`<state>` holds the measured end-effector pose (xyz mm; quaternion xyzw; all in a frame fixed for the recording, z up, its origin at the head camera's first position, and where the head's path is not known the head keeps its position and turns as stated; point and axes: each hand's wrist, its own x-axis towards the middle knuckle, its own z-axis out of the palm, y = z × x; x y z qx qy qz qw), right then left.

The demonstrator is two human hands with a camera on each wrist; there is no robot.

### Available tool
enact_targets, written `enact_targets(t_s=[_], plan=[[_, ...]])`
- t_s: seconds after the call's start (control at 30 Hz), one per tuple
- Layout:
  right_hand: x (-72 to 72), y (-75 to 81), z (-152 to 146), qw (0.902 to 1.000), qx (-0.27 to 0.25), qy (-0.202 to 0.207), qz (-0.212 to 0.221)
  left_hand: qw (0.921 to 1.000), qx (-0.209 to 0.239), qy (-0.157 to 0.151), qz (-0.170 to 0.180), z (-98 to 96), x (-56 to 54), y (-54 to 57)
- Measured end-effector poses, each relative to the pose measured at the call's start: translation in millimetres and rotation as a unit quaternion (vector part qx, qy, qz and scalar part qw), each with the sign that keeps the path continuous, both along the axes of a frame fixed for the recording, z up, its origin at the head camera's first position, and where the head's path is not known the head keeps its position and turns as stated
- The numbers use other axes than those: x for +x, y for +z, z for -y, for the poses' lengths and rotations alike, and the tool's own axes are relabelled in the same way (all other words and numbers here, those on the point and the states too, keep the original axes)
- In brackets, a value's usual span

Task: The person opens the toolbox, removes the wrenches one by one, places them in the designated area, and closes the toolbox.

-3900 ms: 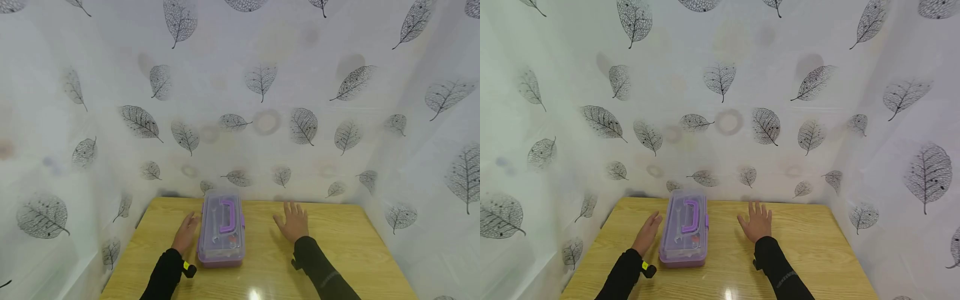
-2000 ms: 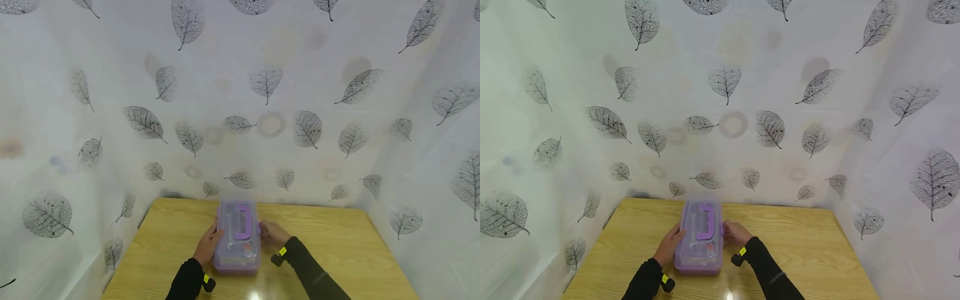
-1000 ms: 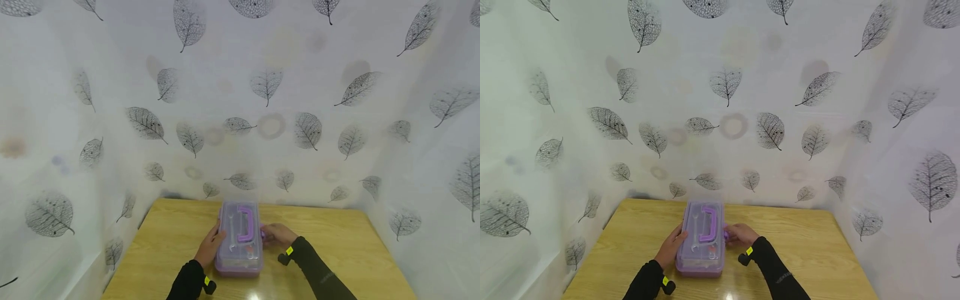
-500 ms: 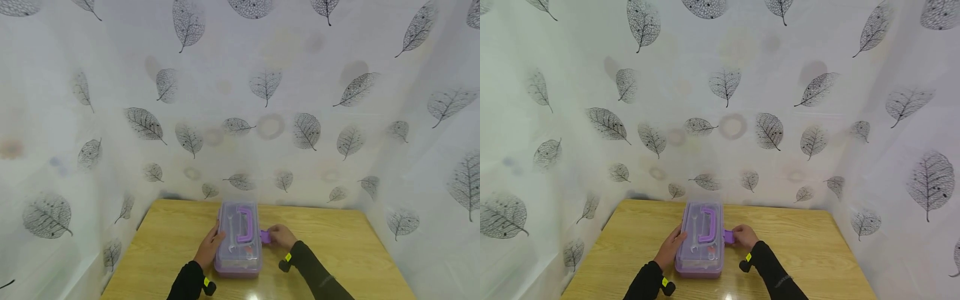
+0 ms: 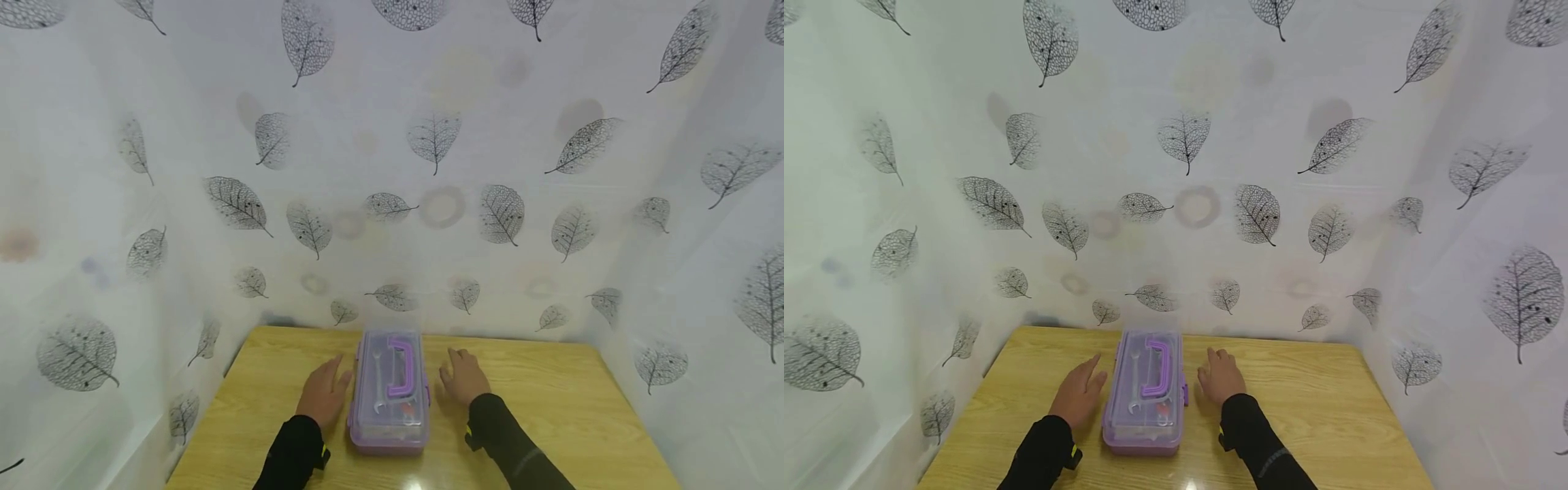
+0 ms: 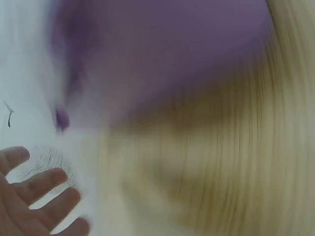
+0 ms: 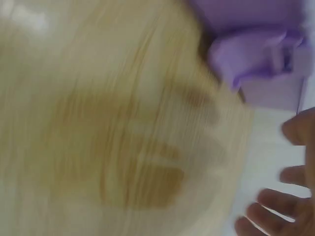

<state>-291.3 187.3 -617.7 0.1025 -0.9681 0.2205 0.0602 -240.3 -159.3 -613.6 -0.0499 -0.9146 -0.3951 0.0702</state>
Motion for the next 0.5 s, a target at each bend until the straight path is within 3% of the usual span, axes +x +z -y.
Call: enact_targets(t_s=[0.1, 0.2, 0.3, 0.5], plan=[[1.0, -0.2, -7, 0.9988, 0.034, -0.012, -0.035, 0.9956, -0.083, 0.022, -0.036, 10.4, -5.8, -8.0], [-1.0, 0.0, -13, 0.9979, 0.048, -0.015, -0.041, 0.9902, -0.121, 0.038, -0.059, 19.7, -11.6, -15.8], [-3.9, 0.1, -14, 0.9973, 0.057, -0.020, -0.041, 0.9874, -0.133, 0.044, -0.074, 27.4, -13.5, -18.9], [-1.1, 2.0, -14, 0.9956, 0.063, -0.029, -0.063, 0.9880, -0.137, 0.039, -0.059, 33.8, -10.1, -15.1]])
